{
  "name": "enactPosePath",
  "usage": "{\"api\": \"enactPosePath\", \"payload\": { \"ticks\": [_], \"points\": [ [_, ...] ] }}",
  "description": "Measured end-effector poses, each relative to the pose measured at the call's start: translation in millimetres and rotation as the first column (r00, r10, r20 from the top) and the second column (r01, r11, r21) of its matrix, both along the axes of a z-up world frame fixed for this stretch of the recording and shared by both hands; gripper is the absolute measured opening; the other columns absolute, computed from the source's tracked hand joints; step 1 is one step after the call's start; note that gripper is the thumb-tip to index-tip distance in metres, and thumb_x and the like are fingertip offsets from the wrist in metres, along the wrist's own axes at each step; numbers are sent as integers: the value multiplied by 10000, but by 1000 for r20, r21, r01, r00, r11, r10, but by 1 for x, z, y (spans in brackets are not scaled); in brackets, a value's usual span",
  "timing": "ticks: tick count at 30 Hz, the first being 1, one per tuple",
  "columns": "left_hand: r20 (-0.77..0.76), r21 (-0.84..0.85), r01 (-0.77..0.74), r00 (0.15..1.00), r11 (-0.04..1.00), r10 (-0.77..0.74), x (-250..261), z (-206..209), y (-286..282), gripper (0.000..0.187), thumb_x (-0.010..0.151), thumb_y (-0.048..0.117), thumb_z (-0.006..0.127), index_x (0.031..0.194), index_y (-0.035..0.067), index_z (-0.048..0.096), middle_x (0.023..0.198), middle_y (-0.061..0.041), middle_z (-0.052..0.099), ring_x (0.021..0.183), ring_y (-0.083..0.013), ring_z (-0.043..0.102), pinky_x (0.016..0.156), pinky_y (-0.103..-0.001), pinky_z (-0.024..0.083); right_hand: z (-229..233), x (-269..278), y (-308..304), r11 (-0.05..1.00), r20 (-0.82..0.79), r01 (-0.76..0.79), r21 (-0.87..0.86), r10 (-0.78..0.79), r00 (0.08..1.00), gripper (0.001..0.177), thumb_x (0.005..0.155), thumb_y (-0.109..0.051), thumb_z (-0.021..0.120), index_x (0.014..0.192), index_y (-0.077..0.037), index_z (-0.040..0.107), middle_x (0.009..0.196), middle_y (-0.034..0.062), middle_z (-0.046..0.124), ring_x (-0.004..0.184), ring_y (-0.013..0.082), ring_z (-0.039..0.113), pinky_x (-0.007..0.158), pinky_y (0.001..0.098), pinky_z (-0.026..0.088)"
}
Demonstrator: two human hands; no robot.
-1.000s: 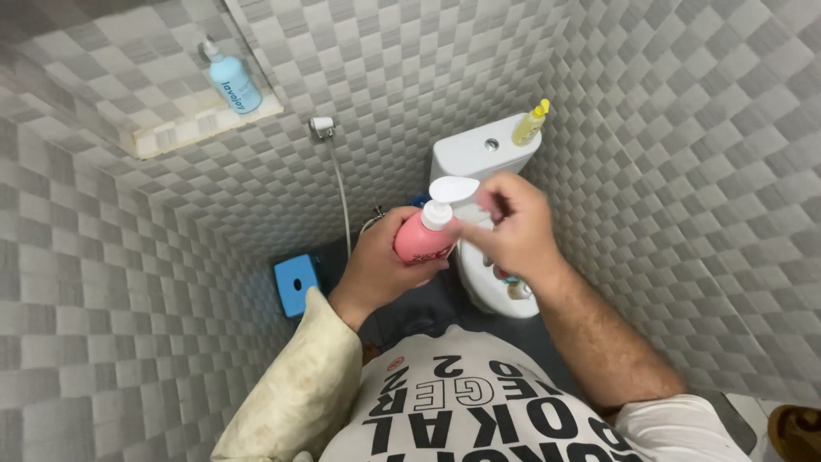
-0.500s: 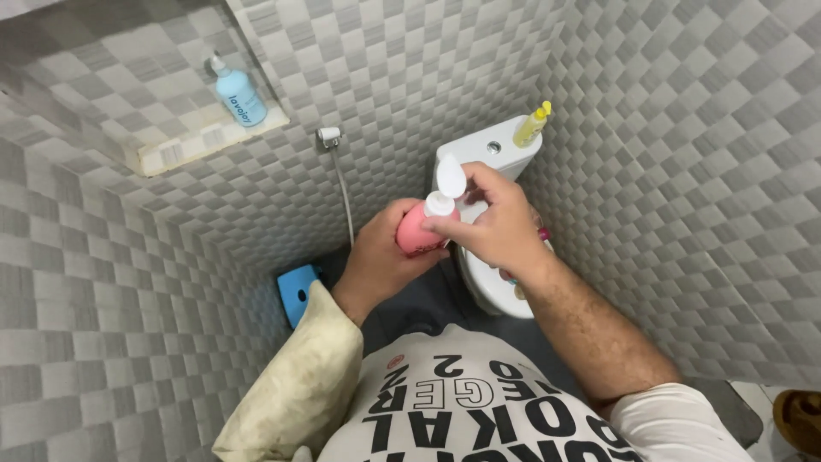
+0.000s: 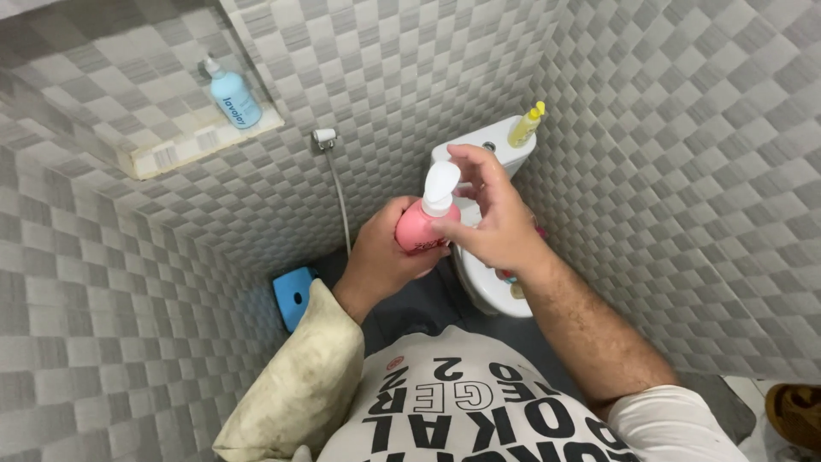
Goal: The person is handling and inspecting a bottle of soap and a refill packet in a bathroom.
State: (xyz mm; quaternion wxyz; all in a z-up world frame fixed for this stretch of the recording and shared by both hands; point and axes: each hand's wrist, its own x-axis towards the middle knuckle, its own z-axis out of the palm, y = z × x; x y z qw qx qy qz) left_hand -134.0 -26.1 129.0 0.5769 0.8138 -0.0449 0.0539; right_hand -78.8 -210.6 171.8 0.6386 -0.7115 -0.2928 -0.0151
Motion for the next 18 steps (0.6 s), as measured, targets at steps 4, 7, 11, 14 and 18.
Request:
{"api": "enactPosePath", "payload": {
  "ticks": [4,7,11,14,18],
  "points": [
    [63,16,-8,998,1000,7,6,-7,-10,653,702,378,918,1241,148,631,1106,-111,713,1097,-354,693,959,-482,531,-4,7,-3,999,21,38,-30,-37,999,780,781,-93,914,1418,-56,465,1084,94,706,1023,178,642,984,368,504],
    [150,48,-68,987,997,60,9,-8,-19,658,702,418,927,1238,171,635,1095,-111,694,1106,-351,683,951,-464,537,0,7,-5,997,-43,-23,77,26,999,678,858,0,791,1430,-69,432,1145,109,726,1061,166,660,971,358,529],
    [263,112,-138,959,984,105,11,-2,-32,588,713,383,919,1194,182,647,1106,-2,644,1099,-234,677,951,-368,541,1,17,-17,998,42,40,39,-42,998,773,764,-98,927,1397,-52,485,1141,111,675,1067,190,640,965,380,535],
    [322,88,-151,940,985,116,13,-1,-39,569,721,360,918,1189,180,649,1081,3,638,1083,-226,681,932,-359,545,3,18,-22,996,21,3,88,-4,1000,669,852,-68,816,1422,-54,467,1115,98,690,1047,167,642,951,359,534],
    [363,60,-187,919,981,153,13,6,-54,524,747,313,916,1182,186,653,1057,19,636,1053,-205,681,911,-340,547,5,18,-30,997,61,78,29,-80,995,850,738,-159,945,1421,-58,449,1098,79,677,1011,171,630,920,348,516]
  ]
}}
